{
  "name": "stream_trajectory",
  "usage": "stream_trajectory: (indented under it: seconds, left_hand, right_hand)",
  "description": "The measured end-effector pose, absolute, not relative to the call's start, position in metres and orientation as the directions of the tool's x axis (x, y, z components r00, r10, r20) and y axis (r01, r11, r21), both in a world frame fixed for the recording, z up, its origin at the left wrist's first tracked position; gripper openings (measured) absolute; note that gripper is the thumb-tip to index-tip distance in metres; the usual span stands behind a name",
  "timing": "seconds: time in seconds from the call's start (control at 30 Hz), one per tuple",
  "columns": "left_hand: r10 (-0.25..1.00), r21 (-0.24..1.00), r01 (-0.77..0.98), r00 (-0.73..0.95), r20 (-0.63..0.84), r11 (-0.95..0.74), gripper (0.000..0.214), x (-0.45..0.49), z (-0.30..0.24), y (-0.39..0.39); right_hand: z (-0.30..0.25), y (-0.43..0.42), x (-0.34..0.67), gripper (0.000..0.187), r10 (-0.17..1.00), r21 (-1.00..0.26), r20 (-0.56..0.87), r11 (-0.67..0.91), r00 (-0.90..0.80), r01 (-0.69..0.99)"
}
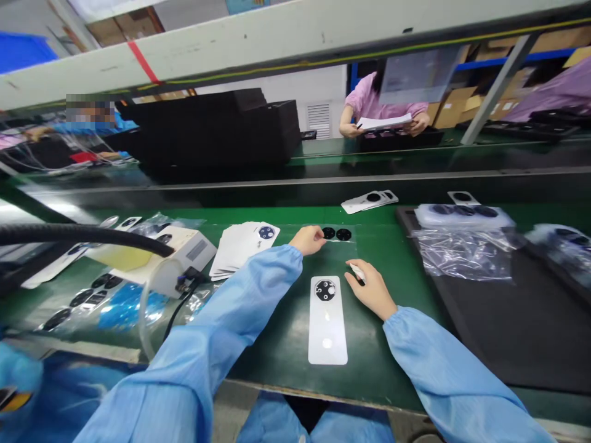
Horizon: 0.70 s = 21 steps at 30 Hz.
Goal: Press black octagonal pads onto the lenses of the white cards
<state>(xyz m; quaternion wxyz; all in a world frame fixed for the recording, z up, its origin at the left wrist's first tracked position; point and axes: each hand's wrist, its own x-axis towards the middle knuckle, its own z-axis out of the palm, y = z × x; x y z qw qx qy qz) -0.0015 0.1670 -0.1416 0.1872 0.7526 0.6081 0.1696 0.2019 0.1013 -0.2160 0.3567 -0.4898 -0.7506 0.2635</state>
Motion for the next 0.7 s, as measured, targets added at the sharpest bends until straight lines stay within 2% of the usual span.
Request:
stream_trajectory:
  seconds: [0.13, 0.27, 0.3, 0.4, 0.47, 0.57, 0.7]
  left_hand:
    - [0.977, 0.500, 0.842, 0.210, 0.039, -0.202, 0.024, 0.015, -0.149, 0.176]
    - [0.941, 0.525, 0.792, 0.331, 0.061, -0.313, 0.024, 0.006, -0.153, 0.112]
    - [0.933, 0.523, 0.786, 0.356, 0.054, -0.330, 0.032, 0.001, -0.155, 0.093]
    - [0.923, 0.510, 0.792, 0.385, 0.011, -0.336, 0.077, -0.011, -0.164, 0.051]
    - [0.924, 0.510, 0.796, 0.383, -0.008, -0.326, 0.096, -0.016, -0.171, 0.038]
    - [0.927, 0.540, 0.780, 0.374, 0.000, -0.315, 0.100, -0.018, -0.181, 0.038]
    - [0.933, 0.649, 0.703, 0.357, 0.031, -0.291, 0.103, -0.018, -0.189, 0.048]
  right_hand:
    - [-0.215, 0.105, 0.206, 0.031, 0.936, -0.772, 0.271, 0.350, -0.223, 0.531]
    - [-0.215, 0.104, 0.206, 0.027, 0.935, -0.793, 0.262, 0.350, -0.239, 0.499]
    - [-0.216, 0.105, 0.205, 0.025, 0.934, -0.795, 0.262, 0.351, -0.243, 0.495]
    - [-0.217, 0.106, 0.204, 0.019, 0.935, -0.799, 0.261, 0.348, -0.239, 0.489]
    - [-0.216, 0.105, 0.203, 0.017, 0.934, -0.800, 0.261, 0.351, -0.244, 0.486]
    - [-0.213, 0.102, 0.202, 0.016, 0.923, -0.791, 0.272, 0.376, -0.273, 0.483]
    - [-0.210, 0.097, 0.201, 0.016, 0.908, -0.768, 0.290, 0.409, -0.303, 0.493]
